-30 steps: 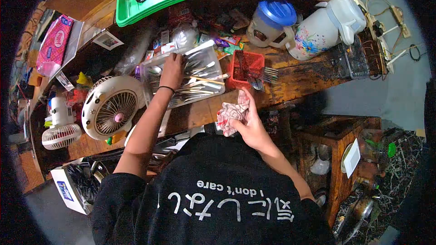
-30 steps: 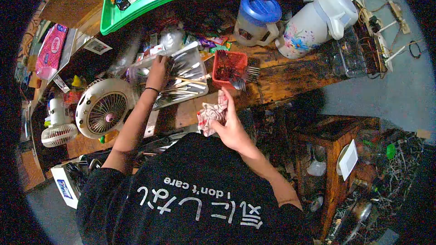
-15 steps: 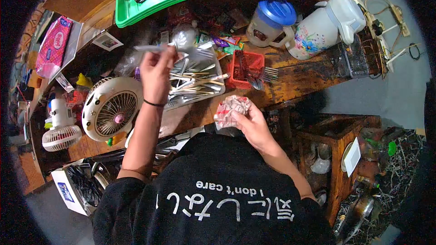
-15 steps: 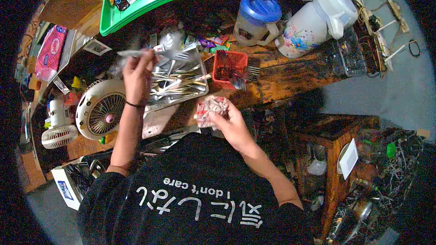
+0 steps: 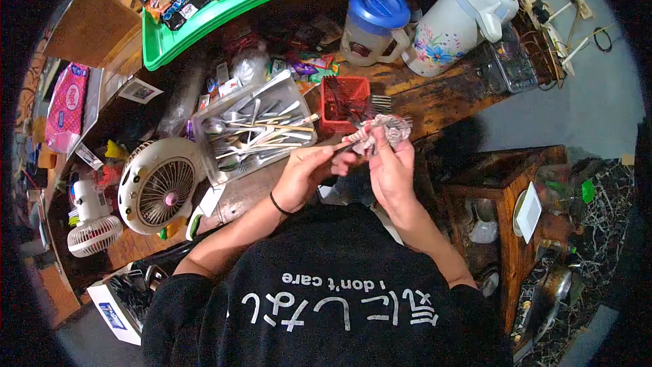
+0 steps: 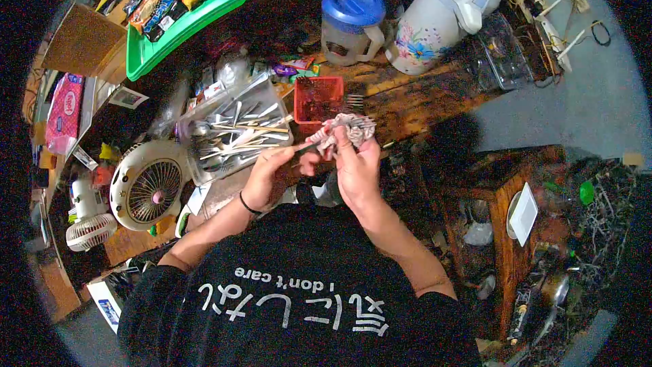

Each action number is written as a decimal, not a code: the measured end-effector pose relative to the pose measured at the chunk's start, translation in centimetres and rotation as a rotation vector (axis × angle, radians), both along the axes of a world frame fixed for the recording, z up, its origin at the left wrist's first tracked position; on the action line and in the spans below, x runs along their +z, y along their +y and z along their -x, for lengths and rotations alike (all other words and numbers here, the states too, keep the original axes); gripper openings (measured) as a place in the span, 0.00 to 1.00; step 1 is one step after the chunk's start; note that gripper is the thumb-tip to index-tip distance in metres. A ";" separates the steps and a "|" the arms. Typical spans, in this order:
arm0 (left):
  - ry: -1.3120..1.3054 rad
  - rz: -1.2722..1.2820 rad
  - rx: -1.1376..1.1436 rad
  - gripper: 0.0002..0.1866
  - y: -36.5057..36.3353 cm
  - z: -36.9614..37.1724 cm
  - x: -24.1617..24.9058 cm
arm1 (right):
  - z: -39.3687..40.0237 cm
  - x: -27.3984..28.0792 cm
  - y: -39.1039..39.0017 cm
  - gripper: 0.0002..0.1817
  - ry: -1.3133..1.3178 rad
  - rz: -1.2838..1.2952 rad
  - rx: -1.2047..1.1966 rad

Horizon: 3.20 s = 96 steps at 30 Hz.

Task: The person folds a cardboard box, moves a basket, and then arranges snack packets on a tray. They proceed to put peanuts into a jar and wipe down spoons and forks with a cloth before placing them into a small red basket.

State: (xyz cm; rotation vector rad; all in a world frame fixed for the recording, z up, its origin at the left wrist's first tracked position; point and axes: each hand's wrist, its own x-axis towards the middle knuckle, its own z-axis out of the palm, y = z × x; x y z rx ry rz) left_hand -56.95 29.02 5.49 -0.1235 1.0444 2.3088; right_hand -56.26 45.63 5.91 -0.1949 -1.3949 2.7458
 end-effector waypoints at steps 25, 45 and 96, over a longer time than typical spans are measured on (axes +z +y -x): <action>0.809 0.773 -0.184 0.10 3.4 -0.3 2.4 | 1.8 1.3 2.7 0.08 0.087 -0.263 -0.173; -0.133 -0.127 -0.225 0.13 2.8 1.5 0.4 | 0.7 2.3 2.8 0.11 0.526 -0.791 -0.537; 0.262 0.172 0.147 0.10 0.8 3.0 3.2 | -3.4 0.2 1.2 0.09 -0.079 -0.298 0.538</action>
